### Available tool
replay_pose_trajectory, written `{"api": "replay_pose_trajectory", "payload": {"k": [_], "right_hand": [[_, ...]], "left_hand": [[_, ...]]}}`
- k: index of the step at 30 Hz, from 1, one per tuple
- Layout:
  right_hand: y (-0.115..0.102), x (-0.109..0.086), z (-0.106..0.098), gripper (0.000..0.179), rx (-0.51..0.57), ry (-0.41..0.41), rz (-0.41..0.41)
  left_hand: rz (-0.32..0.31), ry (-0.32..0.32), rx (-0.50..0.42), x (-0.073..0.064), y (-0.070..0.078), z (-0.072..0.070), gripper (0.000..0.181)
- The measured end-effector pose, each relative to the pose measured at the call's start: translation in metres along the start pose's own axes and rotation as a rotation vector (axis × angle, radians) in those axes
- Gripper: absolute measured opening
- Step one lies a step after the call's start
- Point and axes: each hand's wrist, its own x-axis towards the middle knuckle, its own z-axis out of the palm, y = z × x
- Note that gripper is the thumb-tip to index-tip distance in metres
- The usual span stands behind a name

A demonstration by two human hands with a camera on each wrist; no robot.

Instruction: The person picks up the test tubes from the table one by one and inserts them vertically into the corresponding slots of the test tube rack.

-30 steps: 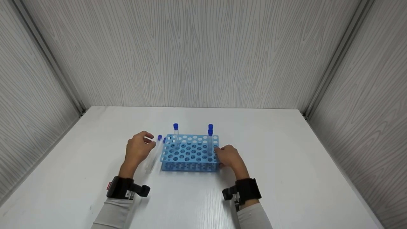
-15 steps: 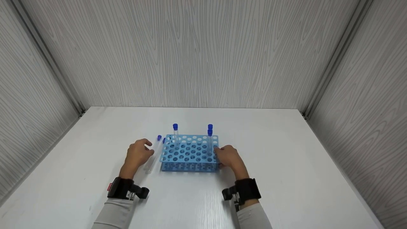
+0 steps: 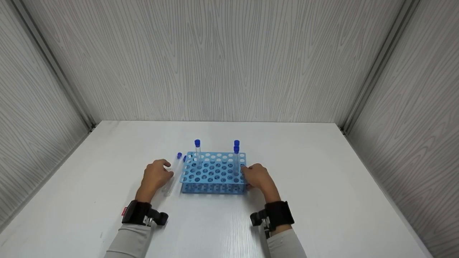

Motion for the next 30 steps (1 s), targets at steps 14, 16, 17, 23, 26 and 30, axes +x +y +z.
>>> {"api": "replay_pose_trajectory", "payload": {"k": [14, 16, 17, 23, 26, 30], "right_hand": [[0.0027, 0.0027, 0.0011, 0.051, 0.027, -0.017, -0.021], [0.0030, 0.0028, 0.0012, 0.051, 0.024, -0.011, -0.016], [0.0029, 0.0028, 0.0015, 0.051, 0.025, -0.007, -0.010], [0.0036, 0.0030, 0.0015, 0.049, 0.021, -0.014, -0.017], [0.0037, 0.0032, 0.0012, 0.050, 0.019, -0.018, -0.019], [0.0032, 0.0044, 0.0008, 0.053, 0.019, -0.012, -0.005]], "left_hand": [[0.007, -0.012, 0.035, -0.0023, 0.0006, -0.0018, 0.036], [0.003, -0.019, 0.033, -0.0030, 0.0009, -0.0019, 0.037], [-0.001, -0.024, 0.030, -0.0034, 0.0011, -0.0020, 0.038], [-0.021, -0.054, 0.023, -0.0059, 0.0012, -0.0029, 0.040], [-0.020, -0.058, 0.027, -0.0062, 0.0002, -0.0032, 0.038], [-0.023, -0.071, 0.029, -0.0056, 0.0002, -0.0047, 0.035]]}}
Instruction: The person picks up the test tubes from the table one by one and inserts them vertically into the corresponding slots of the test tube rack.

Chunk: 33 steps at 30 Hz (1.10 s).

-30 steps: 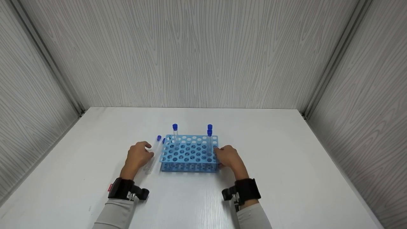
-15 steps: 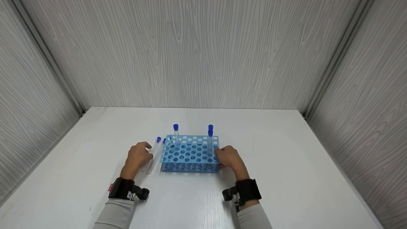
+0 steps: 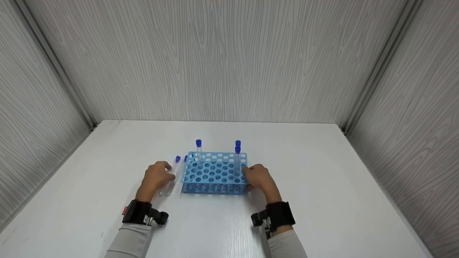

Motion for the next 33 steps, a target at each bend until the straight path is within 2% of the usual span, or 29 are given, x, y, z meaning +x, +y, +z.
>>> {"api": "replay_pose_trajectory", "payload": {"k": [7, 16, 25, 33], "right_hand": [[0.0003, 0.0007, 0.0001, 0.055, 0.003, -0.005, 0.001], [0.0006, -0.0014, 0.0002, 0.055, 0.003, -0.001, -0.022], [0.0011, 0.0001, 0.0008, 0.056, -0.013, 0.005, -0.005], [0.0009, 0.0000, 0.0004, 0.056, -0.006, -0.001, -0.012]], "left_hand": [[-0.024, -0.043, -0.024, -0.0007, 0.0003, -0.0031, 0.031], [-0.038, -0.070, -0.021, -0.0009, 0.0006, -0.0055, 0.033], [0.007, -0.001, 0.028, 0.0017, -0.0004, -0.0001, 0.023], [0.000, 0.020, 0.026, 0.0023, 0.0003, 0.0029, 0.017]]}}
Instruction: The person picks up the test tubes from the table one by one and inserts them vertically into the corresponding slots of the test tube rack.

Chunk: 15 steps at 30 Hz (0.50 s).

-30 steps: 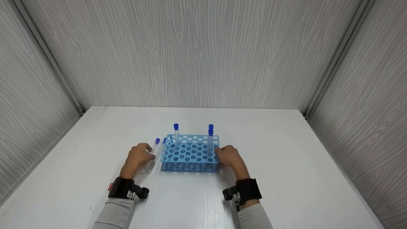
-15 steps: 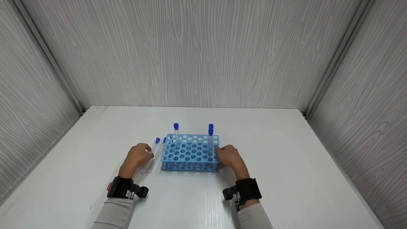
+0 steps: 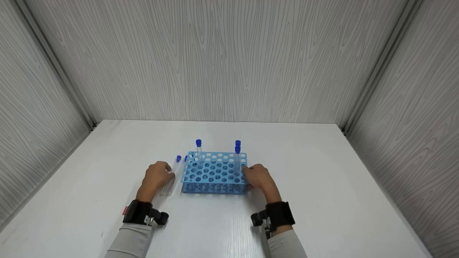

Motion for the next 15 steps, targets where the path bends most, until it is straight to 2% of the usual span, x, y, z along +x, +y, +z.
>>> {"api": "replay_pose_trajectory", "payload": {"k": [8, 15], "right_hand": [[-0.0014, -0.0012, -0.0004, 0.058, -0.002, -0.005, 0.011], [-0.0012, -0.0009, 0.0001, 0.058, -0.011, 0.003, 0.012]], "left_hand": [[0.043, 0.047, 0.011, -0.0004, -0.0028, 0.0011, 0.015], [0.027, 0.028, -0.012, 0.0014, -0.0038, 0.0001, 0.019]]}}
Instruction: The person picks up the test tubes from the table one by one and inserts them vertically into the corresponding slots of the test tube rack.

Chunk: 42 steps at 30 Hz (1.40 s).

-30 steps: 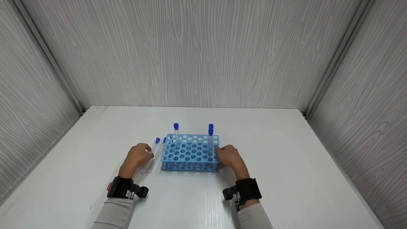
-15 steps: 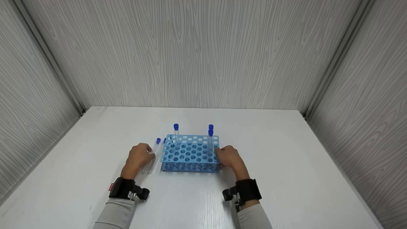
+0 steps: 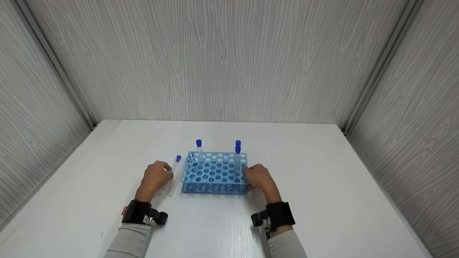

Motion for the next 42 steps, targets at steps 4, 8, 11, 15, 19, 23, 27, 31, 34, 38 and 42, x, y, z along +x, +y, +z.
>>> {"api": "replay_pose_trajectory", "payload": {"k": [4, 8, 11, 15, 19, 23, 27, 31, 34, 38, 42], "right_hand": [[0.0011, 0.0002, 0.0002, 0.057, -0.005, 0.000, -0.010], [0.0013, 0.0003, 0.0005, 0.058, -0.020, 0.007, 0.001], [0.0012, 0.0003, 0.0008, 0.059, -0.022, 0.005, 0.005], [0.0012, 0.0003, 0.0004, 0.058, -0.014, -0.001, -0.001], [0.0014, 0.0005, 0.0002, 0.058, -0.002, -0.002, 0.001], [0.0013, -0.0002, 0.0004, 0.056, 0.012, -0.005, -0.016], [0.0014, -0.0011, 0.0008, 0.053, 0.019, -0.009, -0.035], [0.0014, -0.0011, 0.0008, 0.052, 0.020, -0.011, -0.033], [0.0018, -0.0005, 0.0006, 0.053, 0.024, -0.010, -0.034], [0.0006, -0.0015, 0.0000, 0.052, 0.035, -0.007, -0.038], [0.0001, -0.0012, -0.0004, 0.051, 0.041, -0.011, -0.034]], "left_hand": [[-0.010, -0.015, -0.006, 0.0006, -0.0002, -0.0003, 0.019], [-0.008, -0.012, -0.011, 0.0009, -0.0011, -0.0008, 0.019], [-0.001, -0.008, -0.007, 0.0006, -0.0018, -0.0011, 0.018], [0.006, -0.006, -0.002, 0.0003, -0.0019, -0.0012, 0.012], [0.009, 0.001, 0.006, 0.0002, -0.0014, -0.0016, 0.009], [0.011, 0.003, -0.002, 0.0001, -0.0019, -0.0009, 0.014], [-0.001, -0.002, -0.012, 0.0004, -0.0023, 0.0002, 0.020], [-0.005, -0.004, -0.010, 0.0004, -0.0024, -0.0008, 0.016], [0.002, -0.001, -0.007, -0.0003, -0.0022, -0.0026, 0.015], [0.003, -0.005, -0.004, -0.0001, -0.0018, -0.0039, 0.018], [-0.014, -0.011, -0.015, -0.0002, 0.0000, -0.0049, 0.023]]}}
